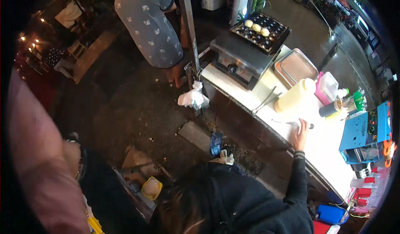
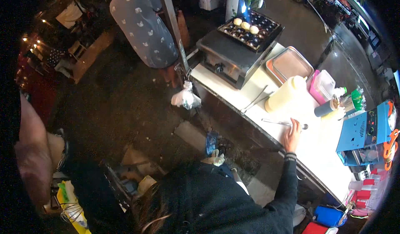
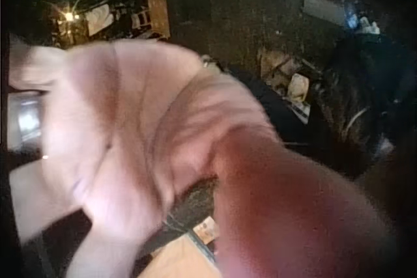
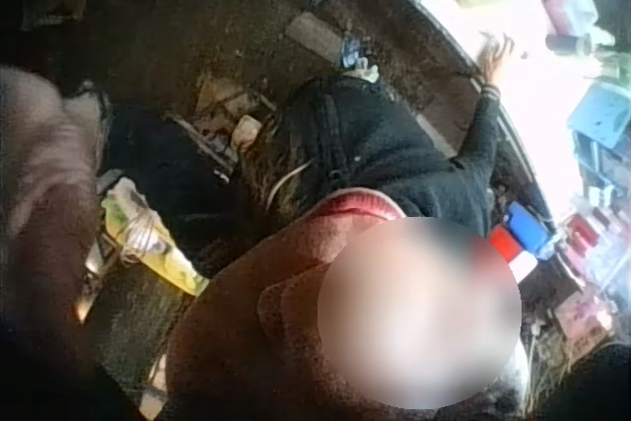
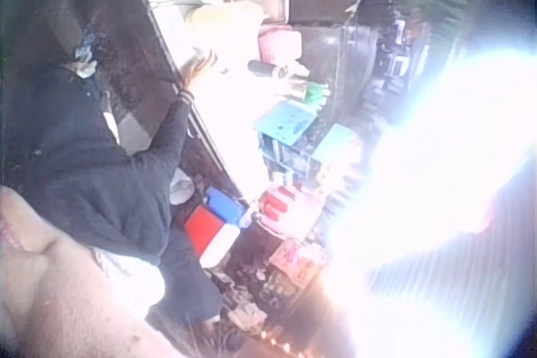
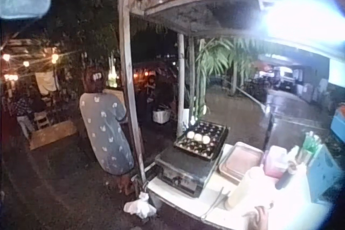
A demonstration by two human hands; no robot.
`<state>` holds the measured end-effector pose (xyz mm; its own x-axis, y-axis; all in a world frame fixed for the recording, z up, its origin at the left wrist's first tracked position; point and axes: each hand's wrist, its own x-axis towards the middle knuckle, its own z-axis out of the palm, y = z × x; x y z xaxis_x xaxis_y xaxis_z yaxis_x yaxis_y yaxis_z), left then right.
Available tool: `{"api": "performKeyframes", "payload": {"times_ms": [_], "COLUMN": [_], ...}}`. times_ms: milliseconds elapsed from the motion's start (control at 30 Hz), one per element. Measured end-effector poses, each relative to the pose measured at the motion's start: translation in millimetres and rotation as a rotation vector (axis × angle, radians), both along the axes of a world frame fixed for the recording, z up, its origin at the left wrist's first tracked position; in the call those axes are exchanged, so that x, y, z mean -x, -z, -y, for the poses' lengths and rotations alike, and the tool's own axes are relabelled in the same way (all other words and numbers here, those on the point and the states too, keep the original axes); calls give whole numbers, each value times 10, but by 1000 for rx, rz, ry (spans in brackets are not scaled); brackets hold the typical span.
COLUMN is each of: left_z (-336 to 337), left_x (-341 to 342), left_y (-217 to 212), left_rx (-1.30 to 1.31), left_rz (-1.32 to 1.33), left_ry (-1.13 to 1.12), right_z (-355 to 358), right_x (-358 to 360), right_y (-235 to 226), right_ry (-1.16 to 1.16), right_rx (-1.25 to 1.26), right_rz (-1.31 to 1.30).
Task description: The person prepares food on a specialized griddle using a pick to rotate spheres and a squeeze bottle to add liquid, then handles bags and counts coins.
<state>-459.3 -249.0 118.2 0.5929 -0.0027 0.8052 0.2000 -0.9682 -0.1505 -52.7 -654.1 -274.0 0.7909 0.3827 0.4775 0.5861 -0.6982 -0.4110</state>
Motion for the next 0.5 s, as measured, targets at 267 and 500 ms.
{"api": "performKeyframes", "payload": {"times_ms": [267,500], "left_z": [101,-4], "left_x": [-734,-1544], "left_y": [603,641], "left_rx": [186,185], "left_rz": [154,230], "left_ry": [154,322], "right_z": [6,-146], "right_x": [-279,-350], "right_y": [-612,-870], "right_ry": [24,-93], "right_rx": [-103,-136], "right_rz": [101,-73]}}
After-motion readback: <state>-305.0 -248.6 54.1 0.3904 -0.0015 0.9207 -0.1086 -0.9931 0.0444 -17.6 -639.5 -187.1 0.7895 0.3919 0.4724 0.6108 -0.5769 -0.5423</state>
